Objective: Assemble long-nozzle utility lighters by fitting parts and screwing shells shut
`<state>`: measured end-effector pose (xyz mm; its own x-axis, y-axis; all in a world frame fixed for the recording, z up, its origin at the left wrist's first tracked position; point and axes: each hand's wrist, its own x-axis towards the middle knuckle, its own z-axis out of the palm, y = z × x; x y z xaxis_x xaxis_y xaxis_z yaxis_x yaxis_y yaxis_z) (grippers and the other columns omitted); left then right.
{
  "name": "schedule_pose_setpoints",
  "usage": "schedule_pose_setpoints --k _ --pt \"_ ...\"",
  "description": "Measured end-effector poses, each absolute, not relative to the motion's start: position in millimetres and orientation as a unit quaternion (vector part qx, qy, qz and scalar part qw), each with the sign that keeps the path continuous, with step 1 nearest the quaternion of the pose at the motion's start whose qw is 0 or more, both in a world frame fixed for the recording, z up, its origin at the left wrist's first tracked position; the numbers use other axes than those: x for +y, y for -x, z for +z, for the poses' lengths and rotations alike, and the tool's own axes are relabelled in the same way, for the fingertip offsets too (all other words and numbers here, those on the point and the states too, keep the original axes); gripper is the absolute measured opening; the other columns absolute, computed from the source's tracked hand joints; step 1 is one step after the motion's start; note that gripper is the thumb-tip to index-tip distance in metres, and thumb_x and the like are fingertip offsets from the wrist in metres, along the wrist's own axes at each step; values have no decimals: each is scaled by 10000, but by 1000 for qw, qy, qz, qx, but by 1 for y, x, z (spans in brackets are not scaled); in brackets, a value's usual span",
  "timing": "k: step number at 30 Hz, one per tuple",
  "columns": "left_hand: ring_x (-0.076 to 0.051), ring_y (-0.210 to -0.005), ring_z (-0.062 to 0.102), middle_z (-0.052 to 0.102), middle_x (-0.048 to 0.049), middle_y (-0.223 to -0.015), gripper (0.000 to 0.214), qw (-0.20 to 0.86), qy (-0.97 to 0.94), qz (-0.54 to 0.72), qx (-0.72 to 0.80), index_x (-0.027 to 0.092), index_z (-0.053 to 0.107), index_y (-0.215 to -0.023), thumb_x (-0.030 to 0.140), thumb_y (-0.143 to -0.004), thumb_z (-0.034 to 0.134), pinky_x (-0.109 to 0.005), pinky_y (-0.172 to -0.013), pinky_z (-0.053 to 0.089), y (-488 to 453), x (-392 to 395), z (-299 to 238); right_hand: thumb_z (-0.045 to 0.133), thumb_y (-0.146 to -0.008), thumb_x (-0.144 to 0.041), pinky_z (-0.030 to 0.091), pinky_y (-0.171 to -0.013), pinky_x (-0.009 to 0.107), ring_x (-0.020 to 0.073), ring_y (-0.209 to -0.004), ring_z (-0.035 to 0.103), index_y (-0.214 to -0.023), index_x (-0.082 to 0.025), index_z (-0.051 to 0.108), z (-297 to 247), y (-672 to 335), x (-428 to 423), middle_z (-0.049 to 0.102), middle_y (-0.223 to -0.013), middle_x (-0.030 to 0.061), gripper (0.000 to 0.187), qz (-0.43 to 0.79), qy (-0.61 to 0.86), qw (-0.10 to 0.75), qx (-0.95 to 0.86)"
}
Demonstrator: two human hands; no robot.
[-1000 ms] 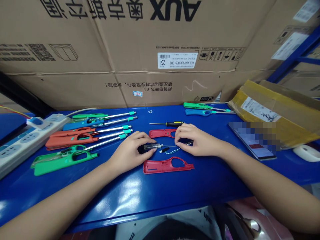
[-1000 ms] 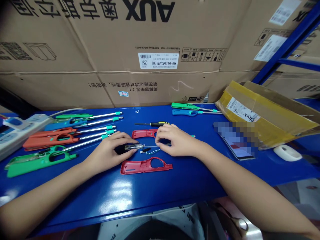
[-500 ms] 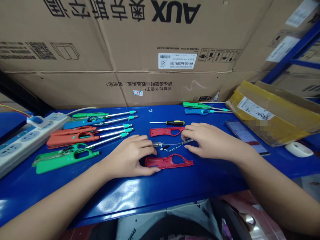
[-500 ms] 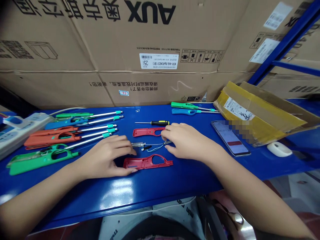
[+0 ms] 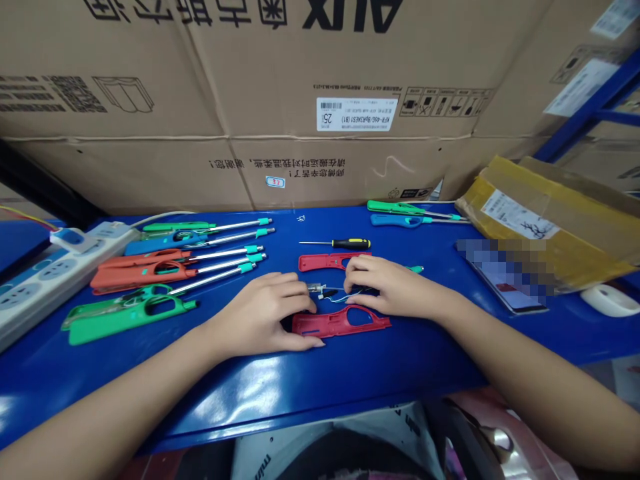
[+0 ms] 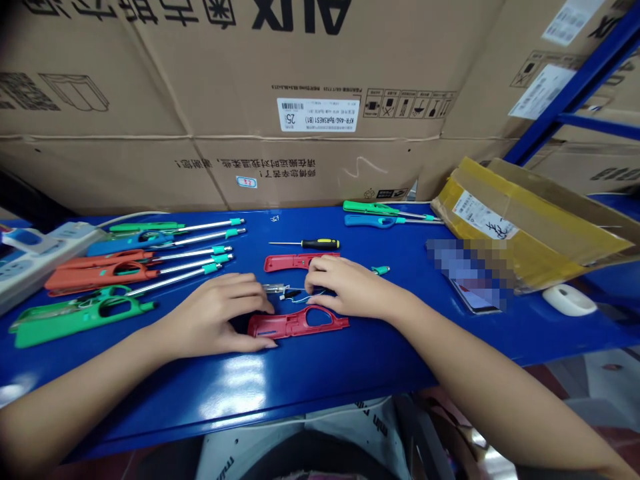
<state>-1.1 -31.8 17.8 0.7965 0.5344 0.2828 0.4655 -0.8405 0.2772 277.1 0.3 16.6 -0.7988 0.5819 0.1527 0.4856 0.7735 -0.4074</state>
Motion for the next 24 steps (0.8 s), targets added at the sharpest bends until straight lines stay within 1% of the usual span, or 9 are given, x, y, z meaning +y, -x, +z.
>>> schedule_pose_setpoints --k 2,5,7,9,14,17,20,22,24 --pt "-195 -826 639 720 -47 -911 290 103 -931 215 277 195 722 -957 477 -896 695 -317 -750 479 2 -30 16 583 -979 -248 481 -853 355 191 -905 589 -907 -195 621 13 -274 1 635 -966 56 97 182 279 159 -929" --pt "-197 -887 635 717 -63 -979 196 101 -905 258 322 194 723 -1053 325 -979 598 -327 -797 497 3 -25 12 572 -981 -238 468 -829 348 184 -856 576 -896 -196 593 11 -272 2 641 -909 45 98 183 299 207 -913" --pt "-214 -925 629 701 -76 -1029 219 91 -889 263 363 193 716 -1117 303 -977 590 -357 -830 508 3 -21 7 570 -977 -231 459 -815 337 183 -854 576 -883 -199 585 10 -272 3 645 -894 41 101 180 323 237 -898" --pt "-228 -943 631 688 -80 -1051 223 95 -880 254 390 198 725 -1110 319 -963 609 -389 -859 516 4 -18 3 571 -971 -224 453 -799 326 184 -860 581 -867 -197 586 8 -271 3 652 -892 44 108 174 347 257 -885" --pt "-219 -937 647 702 -77 -1020 188 144 -873 245 396 192 738 -1052 299 -967 609 -401 -880 528 4 -16 -6 639 -924 -225 429 -809 348 197 -887 611 -869 -199 617 0 -268 5 685 -912 33 65 139 385 207 -889" --pt "-218 -921 647 715 -80 -1005 187 149 -873 248 392 190 741 -1054 296 -966 614 -383 -841 538 3 -17 -3 669 -905 -242 450 -808 344 193 -882 618 -918 -201 625 0 -269 6 686 -912 33 62 159 391 225 -878" --pt "-198 -867 657 729 -67 -966 181 174 -861 269 394 195 748 -1044 307 -950 641 -340 -781 547 1 -21 2 672 -911 -262 466 -893 370 206 -984 613 -1021 -211 643 8 -271 2 681 -1004 54 125 198 340 256 -883" --pt "-185 -843 665 736 -59 -945 169 200 -850 289 392 201 757 -1025 309 -931 667 -312 -748 551 -2 -26 7 655 -933 -281 445 -980 396 209 -1084 595 -1100 -224 650 13 -271 -2 672 -1102 66 177 219 296 268 -890" --pt "-183 -848 674 744 -56 -935 153 224 -848 294 380 208 769 -1006 299 -923 678 -303 -749 556 -5 -32 11 656 -941 -296 428 -1017 403 205 -1126 587 -1147 -228 652 17 -270 -7 675 -1150 69 217 233 263 268 -897"
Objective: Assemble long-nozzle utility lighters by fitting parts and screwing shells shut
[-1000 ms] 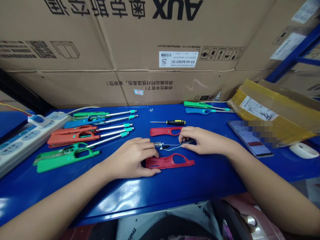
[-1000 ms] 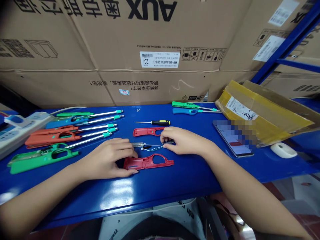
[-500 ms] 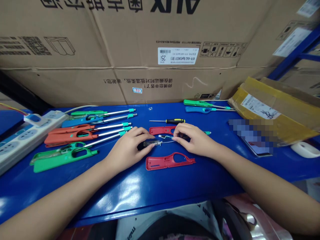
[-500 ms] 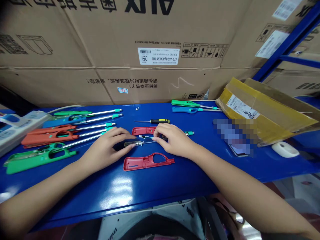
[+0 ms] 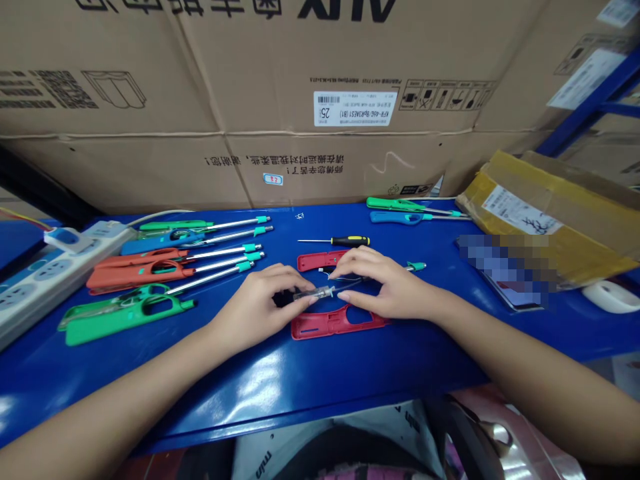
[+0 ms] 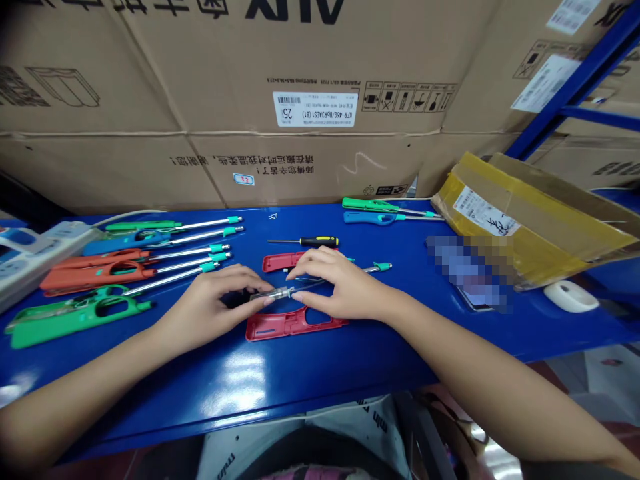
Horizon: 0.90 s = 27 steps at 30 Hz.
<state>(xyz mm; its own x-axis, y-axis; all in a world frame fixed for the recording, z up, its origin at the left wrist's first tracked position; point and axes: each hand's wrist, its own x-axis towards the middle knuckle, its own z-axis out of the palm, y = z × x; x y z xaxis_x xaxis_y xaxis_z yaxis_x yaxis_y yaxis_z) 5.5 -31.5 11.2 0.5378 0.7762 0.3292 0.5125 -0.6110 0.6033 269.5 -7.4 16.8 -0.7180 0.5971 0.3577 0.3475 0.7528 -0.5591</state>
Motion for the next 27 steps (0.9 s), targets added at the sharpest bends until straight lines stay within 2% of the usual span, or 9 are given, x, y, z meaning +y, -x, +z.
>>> schedule_pose_setpoints --k 8,11,13,16,19,27 --pt "-186 -844 675 746 -58 -923 182 231 -873 276 329 218 778 -1019 338 -932 672 -314 -770 558 -11 -43 18 657 -941 -291 418 -901 376 184 -928 621 -969 -207 692 12 -258 -22 726 -961 36 95 246 256 216 -909" --pt "-232 -939 666 732 -71 -1035 422 198 -905 207 314 218 733 -1139 461 -800 795 -360 -845 546 -5 -38 21 668 -917 -246 412 -898 365 173 -907 607 -933 -206 679 14 -258 -24 715 -927 17 45 254 268 218 -903" --pt "-256 -990 659 715 -75 -1097 532 181 -922 159 302 223 695 -1208 458 -750 825 -379 -884 534 -3 -36 23 673 -908 -247 413 -903 362 172 -901 601 -929 -209 674 16 -258 -26 711 -913 12 43 263 259 217 -904" --pt "-228 -957 666 707 -69 -1056 376 200 -922 148 297 213 693 -1188 338 -836 745 -340 -860 534 -3 -35 21 664 -905 -253 414 -901 367 182 -891 592 -927 -216 673 16 -257 -29 709 -887 14 44 254 241 210 -913" --pt "-204 -912 656 693 -73 -997 259 224 -912 176 294 190 705 -1129 301 -896 683 -310 -812 536 -7 -37 16 659 -903 -264 410 -893 375 191 -884 585 -924 -223 674 13 -255 -30 711 -885 19 49 227 249 213 -917" --pt "-196 -916 621 671 -74 -1006 227 217 -910 209 286 175 708 -1102 299 -916 670 -321 -827 523 -11 -38 3 652 -914 -287 382 -890 382 203 -905 557 -952 -218 712 9 -257 -26 693 -929 36 99 182 247 170 -936"
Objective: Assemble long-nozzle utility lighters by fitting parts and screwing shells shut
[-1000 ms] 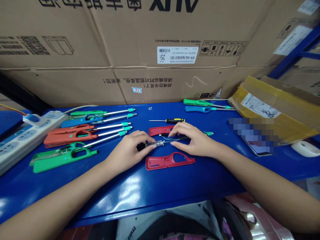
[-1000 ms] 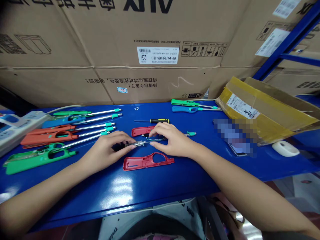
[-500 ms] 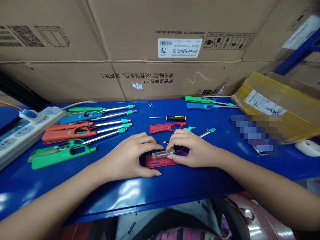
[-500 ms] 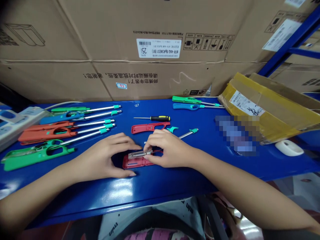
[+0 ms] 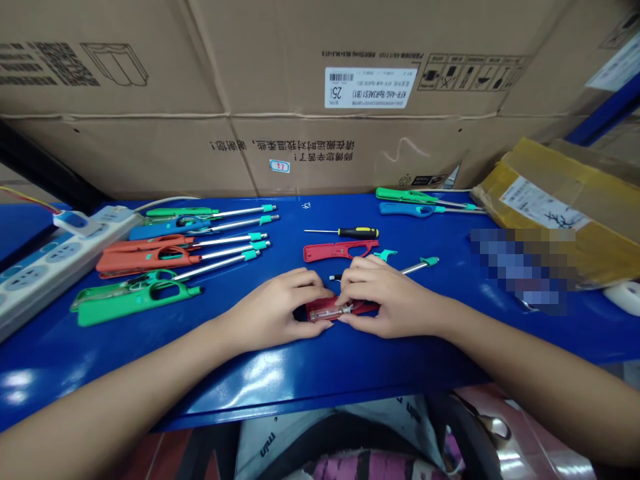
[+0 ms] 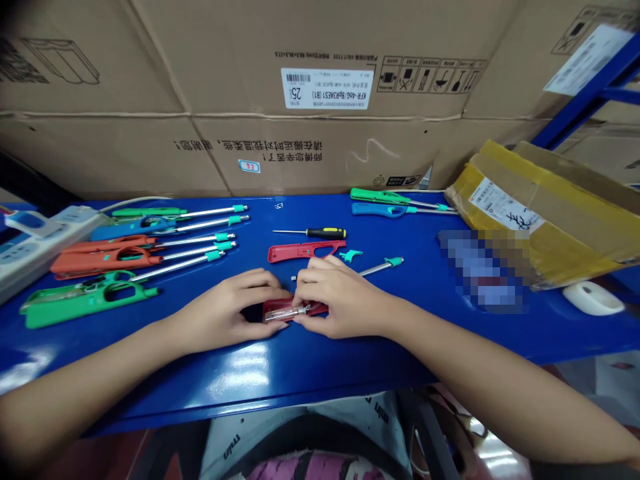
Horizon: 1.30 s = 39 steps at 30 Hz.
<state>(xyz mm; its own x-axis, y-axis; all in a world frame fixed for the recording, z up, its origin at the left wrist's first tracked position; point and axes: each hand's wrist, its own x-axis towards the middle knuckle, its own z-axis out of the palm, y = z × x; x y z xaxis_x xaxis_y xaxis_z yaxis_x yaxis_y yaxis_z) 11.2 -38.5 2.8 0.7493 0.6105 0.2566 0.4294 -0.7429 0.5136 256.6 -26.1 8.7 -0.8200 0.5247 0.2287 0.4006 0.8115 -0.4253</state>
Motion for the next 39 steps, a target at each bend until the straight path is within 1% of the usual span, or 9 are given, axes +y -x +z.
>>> schedule_pose_setpoints --k 6,9,13,17,21,25,29,33,39 --pt "-194 -923 637 670 -73 -1015 258 233 -903 210 294 180 715 -1124 341 -931 656 -319 -837 535 -11 -40 8 654 -938 -364 370 -920 392 204 -959 562 -995 -212 707 11 -259 -24 669 -1006 45 171 173 244 150 -942" --pt "-194 -979 649 681 -76 -1054 239 241 -894 220 306 190 710 -1158 279 -976 583 -327 -896 535 -11 -39 8 685 -918 -384 369 -938 399 212 -1013 573 -1077 -225 699 15 -263 -23 661 -1074 54 226 181 236 147 -943" --pt "-199 -995 654 687 -83 -1070 244 243 -889 226 314 186 716 -1161 239 -976 566 -346 -921 537 -10 -37 5 593 -976 -275 359 -988 401 197 -1030 591 -1062 -235 702 17 -267 -21 662 -1087 53 144 209 262 173 -926" --pt "-194 -993 663 693 -81 -1075 240 246 -884 241 315 193 720 -1160 248 -967 588 -346 -934 537 -11 -38 5 604 -969 -280 366 -996 404 202 -1044 589 -1031 -233 690 16 -267 -19 666 -1083 50 115 215 281 182 -917" --pt "-204 -984 660 696 -88 -1078 290 209 -896 257 295 181 713 -1181 300 -920 670 -351 -903 542 -11 -39 8 548 -942 -173 388 -963 394 215 -1031 586 -996 -215 645 28 -280 -10 674 -1049 58 118 175 308 190 -916" --pt "-219 -963 671 730 -77 -1072 292 162 -923 238 254 205 736 -1142 357 -894 717 -367 -857 544 -10 -39 7 600 -858 -181 434 -901 386 246 -1006 571 -983 -213 624 47 -312 2 660 -1019 66 131 168 365 107 -909" --pt "-209 -980 691 751 -83 -1098 268 175 -926 240 235 191 728 -1184 256 -931 668 -352 -872 563 -8 -38 3 632 -886 -326 437 -950 406 263 -1081 554 -1056 -223 646 48 -330 10 634 -1114 78 199 203 387 44 -898" --pt "-208 -1001 687 759 -82 -1092 258 188 -918 247 246 189 740 -1177 216 -938 647 -347 -884 577 -3 -31 2 599 -934 -381 435 -934 400 252 -1050 549 -991 -210 658 39 -324 13 623 -1068 82 190 231 372 24 -899" --pt "-213 -988 687 764 -84 -1074 240 169 -913 258 266 186 759 -1146 216 -931 657 -364 -867 588 6 -18 2 556 -953 -278 453 -815 333 202 -899 583 -957 -183 620 41 -318 11 639 -1006 74 115 242 383 43 -890"
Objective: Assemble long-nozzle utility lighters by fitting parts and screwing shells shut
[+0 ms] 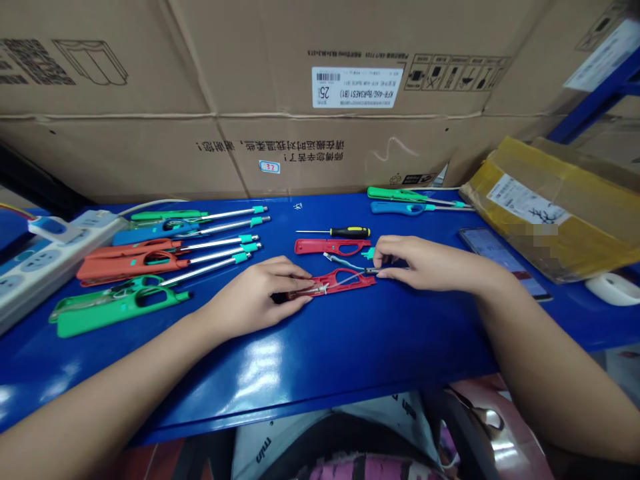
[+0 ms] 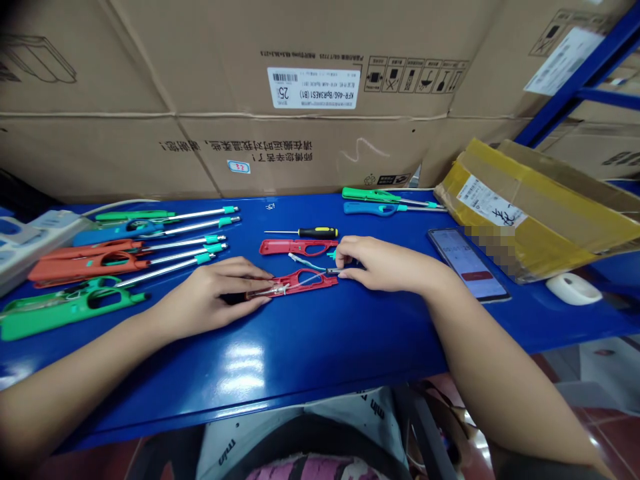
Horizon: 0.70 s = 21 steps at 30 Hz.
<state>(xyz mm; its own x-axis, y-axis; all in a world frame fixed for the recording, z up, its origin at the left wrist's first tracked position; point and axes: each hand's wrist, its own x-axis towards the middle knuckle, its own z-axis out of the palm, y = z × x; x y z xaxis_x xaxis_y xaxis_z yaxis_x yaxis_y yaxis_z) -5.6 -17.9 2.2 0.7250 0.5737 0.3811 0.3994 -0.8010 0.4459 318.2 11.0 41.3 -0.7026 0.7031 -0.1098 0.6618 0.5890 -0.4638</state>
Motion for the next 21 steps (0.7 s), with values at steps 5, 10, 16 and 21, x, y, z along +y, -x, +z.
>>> schedule_pose_setpoints --k 5,10,16,21 --pt "-216 -976 691 762 -91 -1062 238 156 -915 258 270 184 767 -1134 208 -921 663 -356 -845 594 7 -15 3 585 -942 -262 446 -714 289 173 -803 608 -905 -190 661 45 -320 10 685 -927 42 111 268 372 32 -888" --pt "-213 -974 693 763 -89 -1058 232 157 -916 257 266 185 769 -1128 210 -922 666 -345 -845 590 7 -16 4 605 -937 -222 466 -800 303 188 -872 642 -917 -187 733 41 -313 12 711 -930 55 135 248 349 52 -902" --pt "-203 -973 690 759 -85 -1068 217 160 -917 247 268 185 777 -1110 211 -925 665 -337 -856 585 7 -16 5 624 -934 -248 476 -789 304 193 -854 658 -907 -204 766 42 -312 11 734 -904 52 151 259 347 53 -900" --pt "-201 -948 694 763 -82 -1058 213 158 -916 246 274 195 782 -1102 214 -928 660 -335 -837 591 7 -15 6 637 -921 -245 470 -764 298 189 -834 658 -900 -203 771 42 -316 10 739 -891 47 142 252 358 45 -898"
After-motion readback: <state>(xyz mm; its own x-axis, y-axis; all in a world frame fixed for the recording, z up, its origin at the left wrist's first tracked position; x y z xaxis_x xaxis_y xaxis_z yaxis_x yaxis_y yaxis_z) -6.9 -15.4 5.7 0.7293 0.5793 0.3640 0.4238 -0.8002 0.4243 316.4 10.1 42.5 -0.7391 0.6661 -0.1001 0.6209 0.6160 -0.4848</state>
